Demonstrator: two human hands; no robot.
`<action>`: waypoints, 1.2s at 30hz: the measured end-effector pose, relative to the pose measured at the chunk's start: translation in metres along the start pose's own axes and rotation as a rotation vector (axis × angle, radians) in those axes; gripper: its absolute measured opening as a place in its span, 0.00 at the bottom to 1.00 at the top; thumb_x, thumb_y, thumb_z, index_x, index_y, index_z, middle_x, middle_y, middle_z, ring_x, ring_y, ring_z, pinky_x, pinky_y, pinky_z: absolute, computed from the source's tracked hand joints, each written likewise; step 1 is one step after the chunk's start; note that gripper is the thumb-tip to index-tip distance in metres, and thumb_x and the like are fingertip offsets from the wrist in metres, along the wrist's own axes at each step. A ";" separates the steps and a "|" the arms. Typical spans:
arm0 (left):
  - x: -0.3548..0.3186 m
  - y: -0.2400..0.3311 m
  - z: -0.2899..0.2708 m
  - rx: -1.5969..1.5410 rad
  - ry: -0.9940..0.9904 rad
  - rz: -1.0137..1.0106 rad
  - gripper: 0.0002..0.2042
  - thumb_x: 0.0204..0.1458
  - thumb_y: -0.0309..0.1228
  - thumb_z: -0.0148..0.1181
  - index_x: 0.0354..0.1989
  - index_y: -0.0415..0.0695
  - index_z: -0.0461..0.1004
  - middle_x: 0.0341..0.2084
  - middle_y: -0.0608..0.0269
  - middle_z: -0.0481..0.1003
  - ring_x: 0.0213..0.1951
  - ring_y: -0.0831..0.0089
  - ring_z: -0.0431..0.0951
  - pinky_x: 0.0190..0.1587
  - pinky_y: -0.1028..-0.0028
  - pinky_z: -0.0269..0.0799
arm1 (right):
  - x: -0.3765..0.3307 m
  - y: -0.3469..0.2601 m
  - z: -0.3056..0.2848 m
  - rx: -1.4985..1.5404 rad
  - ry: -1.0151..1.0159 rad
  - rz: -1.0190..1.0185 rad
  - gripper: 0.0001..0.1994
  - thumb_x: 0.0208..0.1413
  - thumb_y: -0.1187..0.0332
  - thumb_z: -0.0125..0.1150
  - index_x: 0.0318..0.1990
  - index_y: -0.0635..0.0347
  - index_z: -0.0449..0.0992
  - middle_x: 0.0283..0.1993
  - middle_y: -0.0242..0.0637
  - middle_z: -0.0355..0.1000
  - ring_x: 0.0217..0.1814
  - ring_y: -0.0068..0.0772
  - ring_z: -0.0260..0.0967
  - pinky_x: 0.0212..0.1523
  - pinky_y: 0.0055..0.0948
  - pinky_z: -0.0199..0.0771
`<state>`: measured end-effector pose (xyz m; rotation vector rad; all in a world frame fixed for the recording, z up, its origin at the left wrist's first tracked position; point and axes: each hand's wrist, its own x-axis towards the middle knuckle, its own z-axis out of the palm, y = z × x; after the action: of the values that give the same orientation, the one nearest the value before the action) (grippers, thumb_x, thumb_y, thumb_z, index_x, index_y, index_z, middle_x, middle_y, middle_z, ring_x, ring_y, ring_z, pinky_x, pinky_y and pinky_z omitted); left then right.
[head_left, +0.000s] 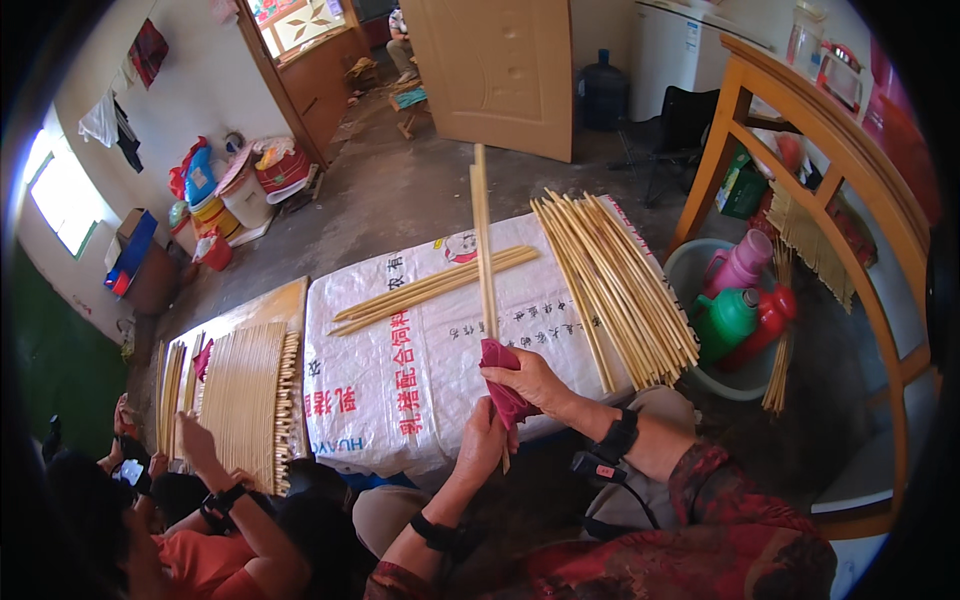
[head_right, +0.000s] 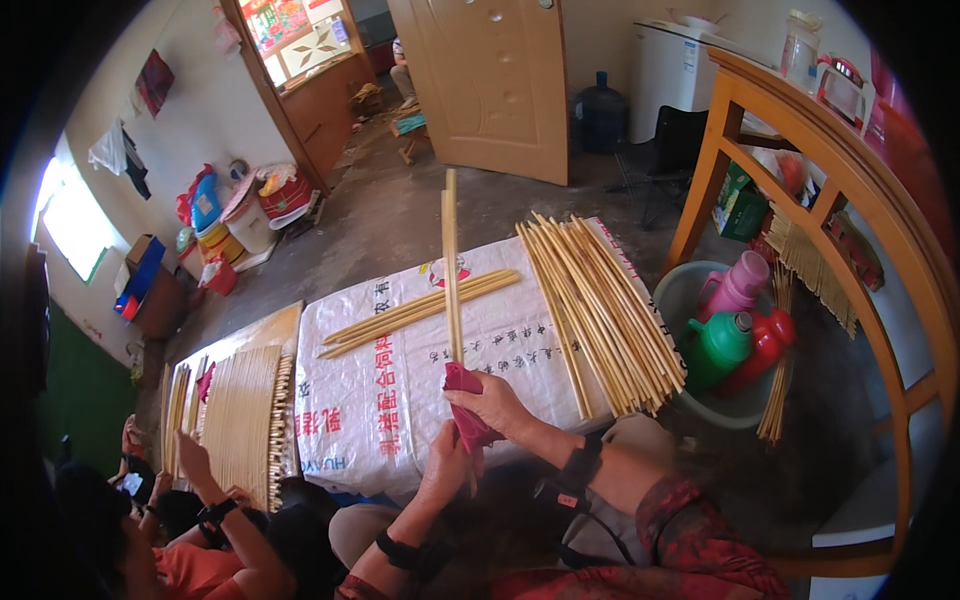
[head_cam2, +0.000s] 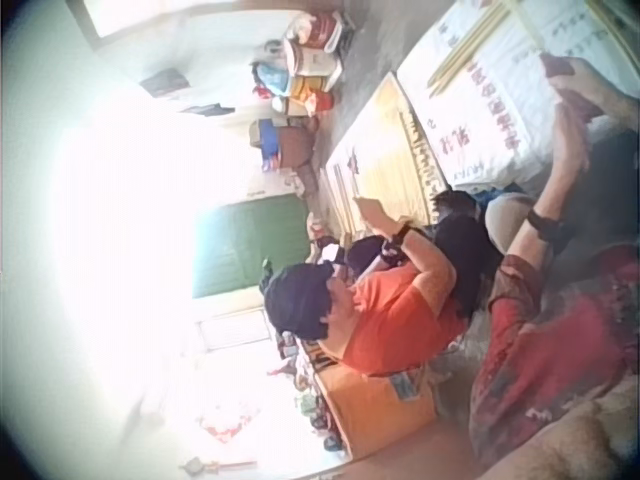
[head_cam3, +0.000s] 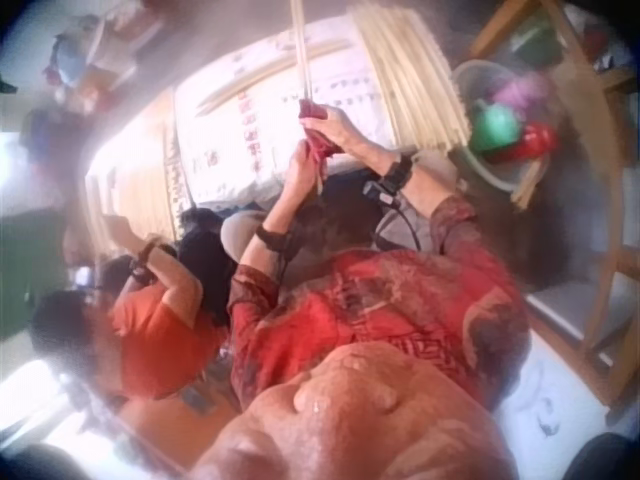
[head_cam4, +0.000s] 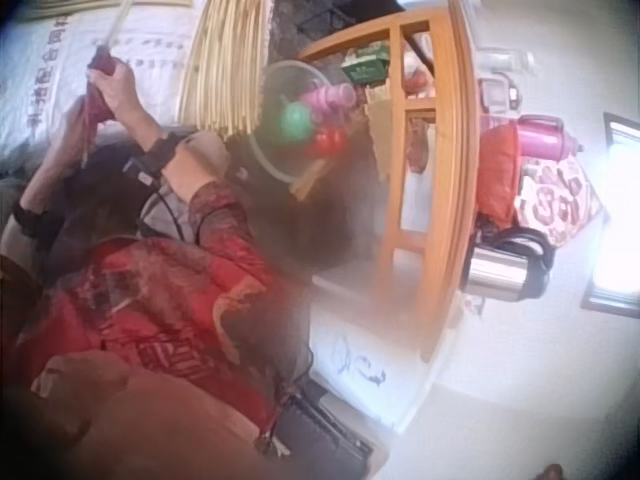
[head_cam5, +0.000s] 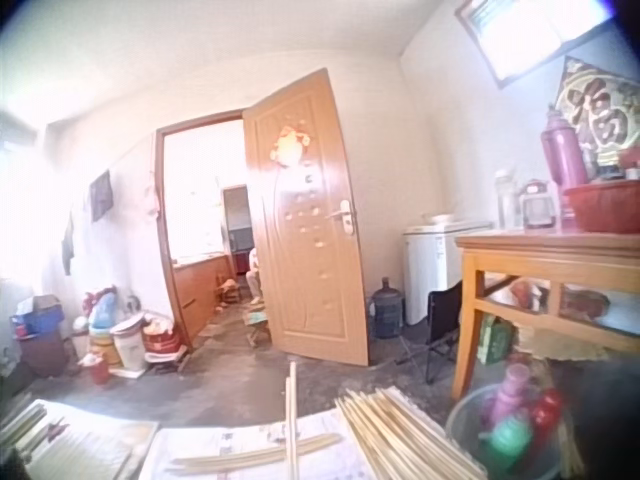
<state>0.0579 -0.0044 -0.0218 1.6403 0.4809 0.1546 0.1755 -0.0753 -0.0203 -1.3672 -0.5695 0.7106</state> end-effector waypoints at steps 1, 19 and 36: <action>0.004 -0.006 -0.003 -0.040 -0.092 -0.005 0.05 0.53 0.25 0.38 0.32 0.38 0.61 0.14 0.62 0.66 0.14 0.76 0.67 0.17 0.77 0.64 | 0.000 0.000 -0.004 -0.009 0.011 0.002 0.14 0.47 0.64 0.58 0.37 0.64 0.67 0.24 0.32 0.66 0.27 0.19 0.65 0.27 0.17 0.67; 0.016 -0.009 -0.019 -0.536 -0.445 -0.257 0.15 0.55 0.37 0.41 0.43 0.36 0.59 0.31 0.58 0.68 0.31 0.68 0.73 0.34 0.72 0.72 | 0.007 -0.012 -0.011 0.164 -0.038 0.212 0.14 0.50 0.60 0.53 0.37 0.63 0.68 0.29 0.34 0.69 0.25 0.21 0.66 0.27 0.19 0.69; 0.028 0.011 -0.050 -0.261 -0.329 -0.064 0.13 0.54 0.32 0.41 0.40 0.34 0.64 0.31 0.56 0.70 0.30 0.70 0.74 0.31 0.76 0.70 | 0.033 -0.027 -0.227 -1.155 0.237 0.223 0.22 0.33 0.57 0.63 0.30 0.69 0.73 0.28 0.54 0.70 0.32 0.47 0.69 0.33 0.33 0.68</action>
<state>0.0669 0.0525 -0.0096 1.3594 0.2487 -0.0967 0.3674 -0.2045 -0.0237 -2.5774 -0.6668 0.3499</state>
